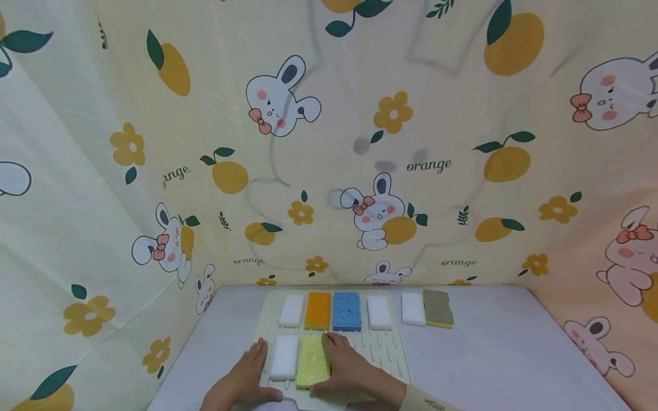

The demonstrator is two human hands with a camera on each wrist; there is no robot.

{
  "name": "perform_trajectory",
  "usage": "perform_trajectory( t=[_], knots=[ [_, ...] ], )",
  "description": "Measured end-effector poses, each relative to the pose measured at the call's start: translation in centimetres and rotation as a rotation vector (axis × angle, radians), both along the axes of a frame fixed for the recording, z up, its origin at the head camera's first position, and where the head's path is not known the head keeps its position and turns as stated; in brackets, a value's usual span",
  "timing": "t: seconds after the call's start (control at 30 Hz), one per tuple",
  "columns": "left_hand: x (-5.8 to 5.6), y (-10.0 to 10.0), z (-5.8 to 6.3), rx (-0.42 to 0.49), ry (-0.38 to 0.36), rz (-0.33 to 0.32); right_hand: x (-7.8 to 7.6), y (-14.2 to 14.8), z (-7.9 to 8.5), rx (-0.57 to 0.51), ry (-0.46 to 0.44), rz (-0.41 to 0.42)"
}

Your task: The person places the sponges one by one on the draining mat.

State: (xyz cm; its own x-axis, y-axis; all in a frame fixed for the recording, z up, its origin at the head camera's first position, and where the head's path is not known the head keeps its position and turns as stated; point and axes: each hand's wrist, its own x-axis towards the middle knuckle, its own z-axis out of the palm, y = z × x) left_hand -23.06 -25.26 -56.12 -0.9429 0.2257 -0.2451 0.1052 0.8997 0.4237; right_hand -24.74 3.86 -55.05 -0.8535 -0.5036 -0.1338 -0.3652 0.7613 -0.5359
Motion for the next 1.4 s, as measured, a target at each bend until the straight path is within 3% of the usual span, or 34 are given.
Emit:
perform_trajectory(
  t=[0.2,0.57,0.8,1.07,1.4],
  knots=[
    [-0.2,-0.2,-0.6,0.018,0.007,-0.009,0.0,0.5,0.2,-0.017,0.007,0.017],
    [0.5,0.6,1.1,-0.005,-0.012,-0.005,0.4,1.6,0.6,0.010,0.117,-0.003],
    [1.0,0.9,1.9,0.005,-0.002,0.006,0.7,3.8,0.9,-0.075,0.145,-0.014],
    [0.8,0.9,1.5,-0.010,0.004,0.012,0.7,6.5,0.9,-0.151,0.176,-0.010],
    [0.4,0.4,0.5,0.009,-0.005,0.006,-0.1,10.1,1.0,-0.148,0.156,-0.054]
  ],
)
